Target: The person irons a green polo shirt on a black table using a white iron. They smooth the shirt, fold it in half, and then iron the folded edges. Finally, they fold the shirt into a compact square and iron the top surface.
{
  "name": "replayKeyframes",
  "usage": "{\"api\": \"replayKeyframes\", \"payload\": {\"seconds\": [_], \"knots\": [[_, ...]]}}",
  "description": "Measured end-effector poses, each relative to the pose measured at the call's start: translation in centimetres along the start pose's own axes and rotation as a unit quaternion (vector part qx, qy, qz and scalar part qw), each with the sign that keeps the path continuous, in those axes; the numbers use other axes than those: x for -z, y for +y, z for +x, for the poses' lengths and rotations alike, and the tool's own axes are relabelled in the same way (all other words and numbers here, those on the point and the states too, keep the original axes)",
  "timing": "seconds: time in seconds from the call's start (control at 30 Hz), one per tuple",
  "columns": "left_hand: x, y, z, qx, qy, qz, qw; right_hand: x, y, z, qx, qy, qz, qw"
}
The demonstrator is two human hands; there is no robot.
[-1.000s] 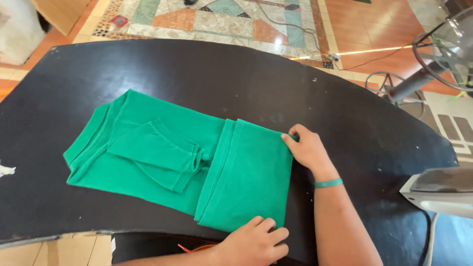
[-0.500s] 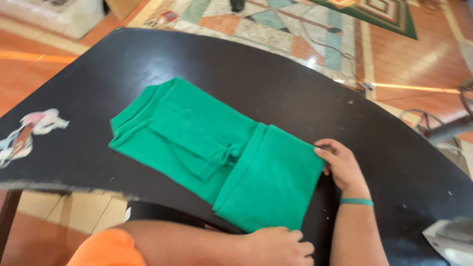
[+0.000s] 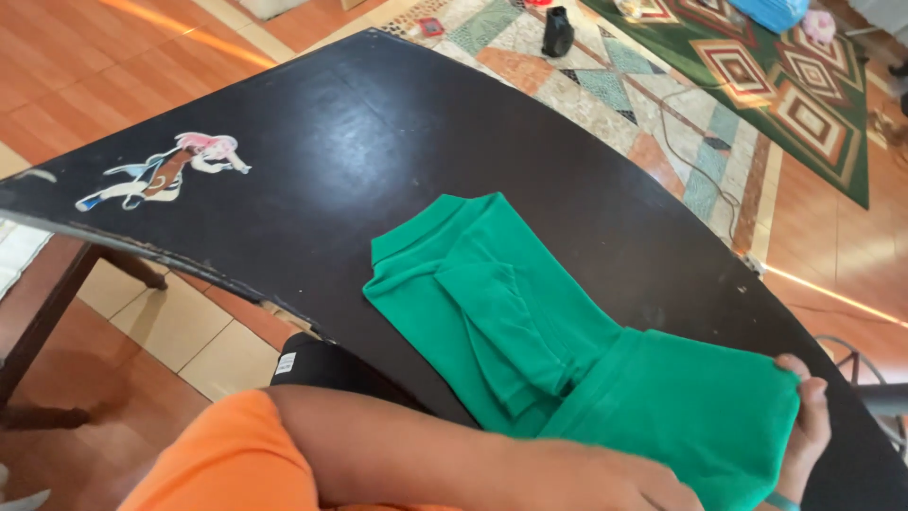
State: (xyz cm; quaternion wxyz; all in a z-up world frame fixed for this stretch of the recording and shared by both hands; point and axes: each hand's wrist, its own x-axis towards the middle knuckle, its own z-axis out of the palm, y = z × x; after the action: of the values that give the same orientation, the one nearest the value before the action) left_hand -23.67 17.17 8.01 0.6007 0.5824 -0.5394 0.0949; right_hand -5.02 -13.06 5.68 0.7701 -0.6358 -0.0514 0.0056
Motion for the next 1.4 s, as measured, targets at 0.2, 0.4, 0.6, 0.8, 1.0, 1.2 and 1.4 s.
{"api": "replayKeyframes", "payload": {"seconds": [0.2, 0.4, 0.6, 0.8, 1.0, 1.2, 1.4], "knots": [[8.1, 5.6, -3.8, 0.049, 0.143, 0.080, 0.985, -11.6, -2.5, 4.5, 0.013, -0.066, -0.078, 0.995], [14.5, 6.4, -11.1, 0.154, 0.280, 0.214, 0.923, -26.7, 2.7, 9.8, -0.063, -0.166, -0.162, 0.971], [16.5, 5.4, -17.6, 0.338, 0.343, 0.283, 0.830, -31.7, 9.3, 12.1, 0.015, -0.198, -0.409, 0.891], [16.0, 5.3, -18.4, 0.365, 0.274, 0.356, 0.815, -31.3, 11.2, 12.3, 0.016, -0.186, -0.502, 0.845], [16.1, 4.4, -18.7, 0.365, 0.238, 0.408, 0.802, -31.7, 12.4, 11.4, 0.078, -0.168, -0.534, 0.825], [16.3, 3.8, -20.1, 0.330, 0.210, 0.456, 0.800, -33.1, 12.8, 10.3, 0.184, -0.163, -0.542, 0.804], [18.1, 1.9, -22.1, 0.339, 0.183, 0.431, 0.816, -32.2, 13.9, 10.7, 0.196, -0.136, -0.540, 0.807]]}}
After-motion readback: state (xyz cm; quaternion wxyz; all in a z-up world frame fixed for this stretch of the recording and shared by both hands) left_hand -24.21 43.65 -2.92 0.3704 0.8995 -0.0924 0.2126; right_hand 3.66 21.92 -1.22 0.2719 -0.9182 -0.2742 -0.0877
